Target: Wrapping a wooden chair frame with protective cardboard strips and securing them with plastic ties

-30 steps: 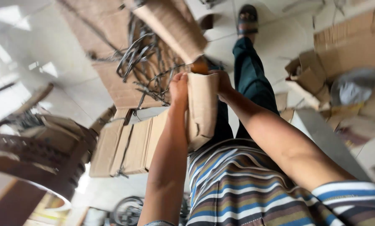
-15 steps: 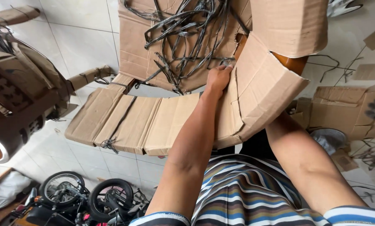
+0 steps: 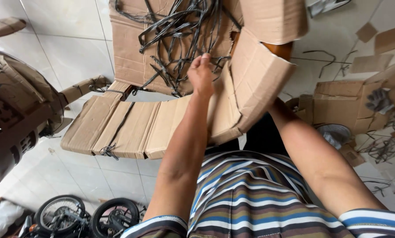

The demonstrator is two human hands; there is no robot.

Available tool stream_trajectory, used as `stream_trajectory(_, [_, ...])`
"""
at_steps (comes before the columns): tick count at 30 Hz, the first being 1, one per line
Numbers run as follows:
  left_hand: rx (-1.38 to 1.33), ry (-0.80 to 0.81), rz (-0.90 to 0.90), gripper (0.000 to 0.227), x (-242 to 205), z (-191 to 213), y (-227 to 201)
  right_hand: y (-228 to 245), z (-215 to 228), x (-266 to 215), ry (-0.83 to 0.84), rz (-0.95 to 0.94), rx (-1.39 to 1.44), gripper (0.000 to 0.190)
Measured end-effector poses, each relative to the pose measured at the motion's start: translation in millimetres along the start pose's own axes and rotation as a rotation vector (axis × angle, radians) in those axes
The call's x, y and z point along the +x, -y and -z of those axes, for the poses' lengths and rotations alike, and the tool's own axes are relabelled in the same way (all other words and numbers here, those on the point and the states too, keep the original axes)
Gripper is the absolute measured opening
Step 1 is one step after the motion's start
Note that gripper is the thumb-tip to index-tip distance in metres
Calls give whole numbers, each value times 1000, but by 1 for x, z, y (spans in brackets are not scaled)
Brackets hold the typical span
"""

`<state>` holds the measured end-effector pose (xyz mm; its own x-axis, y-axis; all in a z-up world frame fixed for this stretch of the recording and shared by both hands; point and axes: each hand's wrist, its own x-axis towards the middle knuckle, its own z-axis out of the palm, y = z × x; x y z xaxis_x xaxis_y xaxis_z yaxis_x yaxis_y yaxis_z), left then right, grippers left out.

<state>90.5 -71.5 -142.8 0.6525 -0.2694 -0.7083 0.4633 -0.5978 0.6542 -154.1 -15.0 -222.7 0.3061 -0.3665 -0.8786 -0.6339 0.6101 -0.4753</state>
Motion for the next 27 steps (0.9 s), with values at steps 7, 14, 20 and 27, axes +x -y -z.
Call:
stream_trajectory(7, [38,191,-146,20,-66,34,-58,-21,38,-24,-54,110,-197,32])
stream_trajectory(14, [215,360,-255,15,-109,51,-62,40,85,-127,-106,83,-180,41])
stream_trajectory(20, [367,423,-366,17,-123,61,-64,74,108,-189,-171,190,-305,31])
stream_trajectory(27, [244,537,-451,18,-144,84,-72,106,85,-253,-330,290,-324,26])
